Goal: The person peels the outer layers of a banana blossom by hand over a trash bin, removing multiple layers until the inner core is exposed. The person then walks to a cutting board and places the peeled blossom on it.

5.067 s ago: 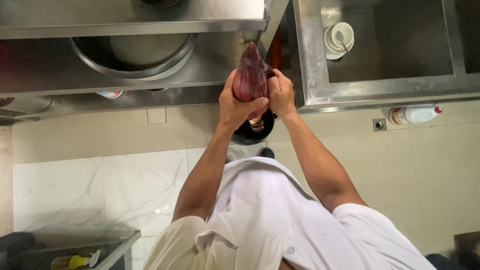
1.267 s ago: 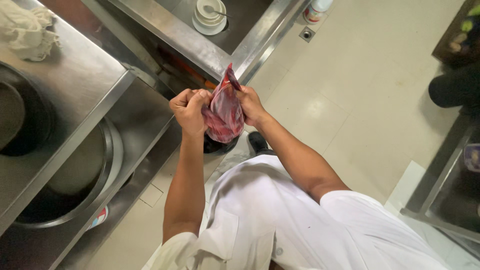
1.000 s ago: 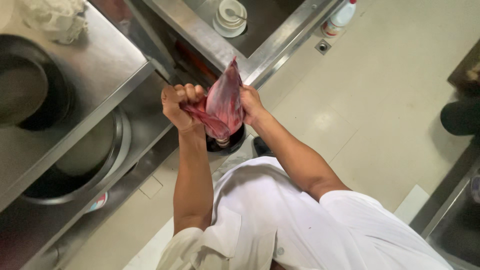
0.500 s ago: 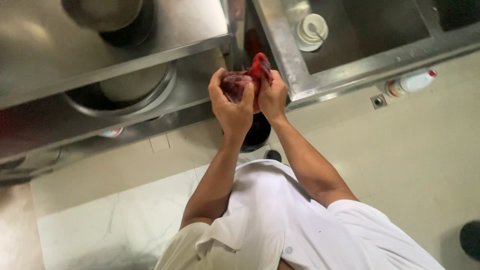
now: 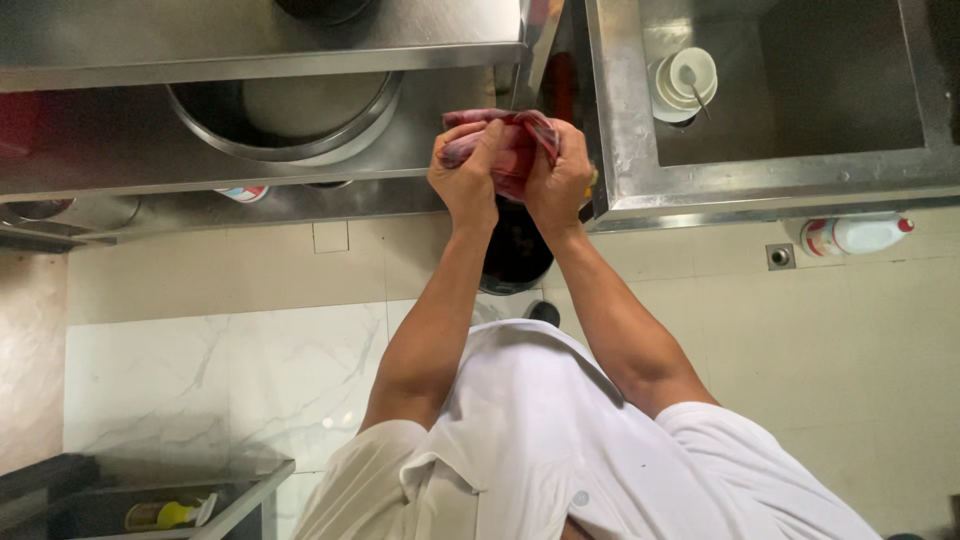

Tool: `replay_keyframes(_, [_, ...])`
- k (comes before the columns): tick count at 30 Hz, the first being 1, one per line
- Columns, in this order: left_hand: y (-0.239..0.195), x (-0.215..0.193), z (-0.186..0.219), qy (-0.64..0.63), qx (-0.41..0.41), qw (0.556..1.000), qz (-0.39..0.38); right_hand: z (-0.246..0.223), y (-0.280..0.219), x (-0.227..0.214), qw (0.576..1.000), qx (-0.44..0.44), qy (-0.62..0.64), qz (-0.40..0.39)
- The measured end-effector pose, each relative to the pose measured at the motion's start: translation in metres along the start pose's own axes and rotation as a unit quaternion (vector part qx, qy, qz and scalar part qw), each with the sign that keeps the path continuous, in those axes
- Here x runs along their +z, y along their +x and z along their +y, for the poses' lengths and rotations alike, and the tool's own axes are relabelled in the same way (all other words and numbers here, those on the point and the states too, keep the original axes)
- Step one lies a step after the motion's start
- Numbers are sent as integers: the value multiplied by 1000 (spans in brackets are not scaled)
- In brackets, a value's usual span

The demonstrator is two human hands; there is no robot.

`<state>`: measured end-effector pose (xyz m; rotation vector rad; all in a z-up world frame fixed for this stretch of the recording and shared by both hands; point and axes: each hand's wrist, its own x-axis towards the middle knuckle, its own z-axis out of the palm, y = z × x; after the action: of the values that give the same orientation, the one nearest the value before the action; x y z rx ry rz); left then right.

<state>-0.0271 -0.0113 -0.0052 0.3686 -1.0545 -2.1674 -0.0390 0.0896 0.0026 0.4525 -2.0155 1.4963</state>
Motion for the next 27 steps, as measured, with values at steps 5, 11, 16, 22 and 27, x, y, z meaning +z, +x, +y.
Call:
replay_keyframes(5, [-3,11,2,94,111,989,26,8,11,4,986,64,146,-47])
replay_keyframes(11, [-13,15,4,196,130,972,27,43,-2,22,943,249,219,6])
replay_keyframes(16, [-15,12,-4,197,107,974,32,59,-4,36,924,347,144,64])
replay_keyframes(22, [-14,0,-8,261,178,949,14,72,4,39,878,468,74,65])
replay_keyframes(27, [-20,-6,-8,274,172,946,5,92,4,45,846,517,103,81])
